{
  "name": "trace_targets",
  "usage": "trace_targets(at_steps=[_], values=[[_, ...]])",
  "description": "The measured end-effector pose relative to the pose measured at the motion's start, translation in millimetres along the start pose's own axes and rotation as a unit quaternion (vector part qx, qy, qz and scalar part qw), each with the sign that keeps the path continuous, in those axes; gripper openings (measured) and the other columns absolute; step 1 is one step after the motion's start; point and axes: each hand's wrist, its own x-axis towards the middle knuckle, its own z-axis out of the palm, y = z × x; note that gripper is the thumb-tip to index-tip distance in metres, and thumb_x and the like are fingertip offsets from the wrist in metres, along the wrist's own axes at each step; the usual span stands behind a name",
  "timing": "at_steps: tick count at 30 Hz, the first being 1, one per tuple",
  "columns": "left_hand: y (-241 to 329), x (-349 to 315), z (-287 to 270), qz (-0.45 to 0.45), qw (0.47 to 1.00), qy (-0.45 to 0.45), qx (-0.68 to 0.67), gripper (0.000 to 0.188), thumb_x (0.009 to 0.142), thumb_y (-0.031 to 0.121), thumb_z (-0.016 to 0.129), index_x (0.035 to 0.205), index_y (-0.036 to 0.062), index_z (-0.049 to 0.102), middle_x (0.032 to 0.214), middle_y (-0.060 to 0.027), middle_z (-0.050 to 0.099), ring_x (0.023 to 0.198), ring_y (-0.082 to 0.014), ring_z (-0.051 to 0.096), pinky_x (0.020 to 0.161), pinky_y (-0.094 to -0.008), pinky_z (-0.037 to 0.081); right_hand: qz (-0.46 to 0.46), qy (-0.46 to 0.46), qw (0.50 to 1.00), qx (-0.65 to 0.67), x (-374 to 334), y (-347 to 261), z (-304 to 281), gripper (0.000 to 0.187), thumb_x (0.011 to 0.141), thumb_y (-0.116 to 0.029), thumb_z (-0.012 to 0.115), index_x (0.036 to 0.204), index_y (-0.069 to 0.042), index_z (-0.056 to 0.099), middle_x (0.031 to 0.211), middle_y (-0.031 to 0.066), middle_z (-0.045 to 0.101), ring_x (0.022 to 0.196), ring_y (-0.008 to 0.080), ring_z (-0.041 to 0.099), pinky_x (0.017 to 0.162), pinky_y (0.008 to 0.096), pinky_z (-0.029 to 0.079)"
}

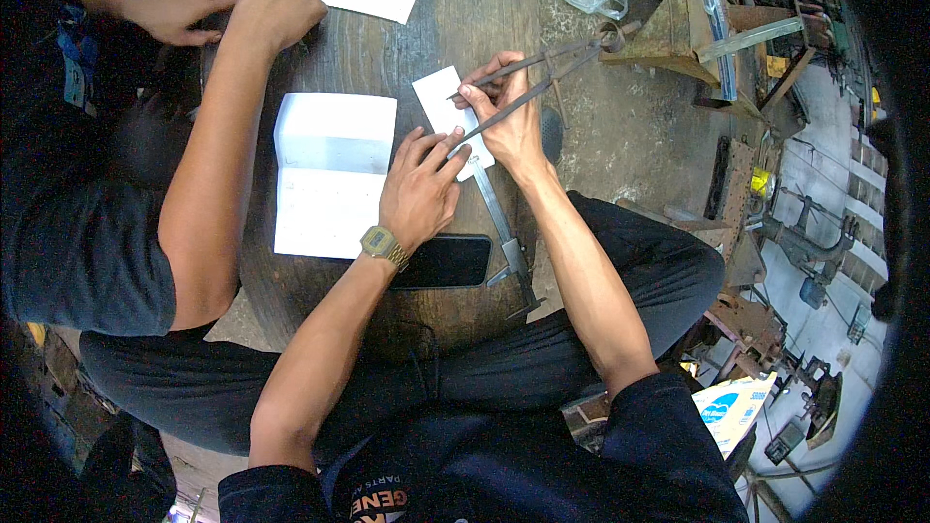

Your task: The person measures and marks white paper pieces using a caliper, ruler, and compass while sitting on the floor. A coworker also measures and marks paper across the table. The person handles multiple paper pieces, aligns tools, and draws lines or arcs on the paper.

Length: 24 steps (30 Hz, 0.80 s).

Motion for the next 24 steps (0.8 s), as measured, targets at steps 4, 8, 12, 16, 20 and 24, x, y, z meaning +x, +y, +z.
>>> trace_targets(at_steps=[4,8,12,16,20,24], values=[[0,0,-1,0.001,1.000,0.004,0.003,0.050,0.078,0.007,0.062,0.128,0.0093,0.061,0.140,-0.0088,0.054,0.127,-0.0311,0.048,0.118,-0.0516,0.030,-0.005,0.004,1.000,-0.009,0,-5,2,0.033,0.093,0.003,0.062,0.110,-0.005,0.035,0.089,0.0143,0.063,0.081,0.0212,0.071,0.070,0.0323,0.062],[0,0,-1,0.001,1.000,0.003,0.019,0.047,0.078,0.009,0.064,0.125,0.0079,0.062,0.138,-0.0085,0.055,0.126,-0.0285,0.049,0.119,-0.0483,0.030,0.011,0.018,1.000,-0.014,-3,-11,5,0.033,0.092,0.003,0.063,0.112,-0.003,0.036,0.088,0.0139,0.064,0.080,0.0213,0.071,0.069,0.0324,0.062],[0,0,-2,0.008,1.000,0.004,0.025,0.046,0.079,0.010,0.064,0.125,0.0068,0.062,0.139,-0.0085,0.055,0.126,-0.0274,0.049,0.119,-0.0469,0.029,0.010,0.052,0.991,-0.122,-3,-13,10,0.031,0.092,0.003,0.063,0.113,-0.001,0.040,0.087,0.0130,0.066,0.080,0.0211,0.072,0.069,0.0329,0.061],[0,0,-4,0.011,1.000,0.001,0.024,0.047,0.079,0.010,0.064,0.126,0.0065,0.061,0.139,-0.0086,0.054,0.127,-0.0275,0.048,0.119,-0.0473,0.030,0.015,0.039,0.996,-0.082,-6,-13,14,0.026,0.092,0.002,0.062,0.112,0.000,0.045,0.088,0.0121,0.069,0.080,0.0195,0.072,0.070,0.0328,0.059],[0,1,-5,0.010,1.000,0.010,0.003,0.048,0.078,0.007,0.062,0.126,0.0065,0.061,0.138,-0.0083,0.055,0.126,-0.0304,0.049,0.118,-0.0509,0.031,-0.025,0.039,0.996,-0.073,-11,-11,12,0.024,0.093,0.000,0.063,0.113,0.001,0.050,0.088,0.0113,0.070,0.083,0.0184,0.071,0.073,0.0324,0.058],[0,0,-4,0.005,1.000,0.016,-0.006,0.048,0.077,0.005,0.062,0.125,0.0067,0.061,0.139,-0.0080,0.055,0.125,-0.0313,0.050,0.117,-0.0525,0.032,-0.017,0.013,0.994,-0.108,-17,-6,9,0.025,0.093,-0.002,0.066,0.115,0.001,0.054,0.090,0.0106,0.071,0.085,0.0181,0.071,0.075,0.0325,0.057]])
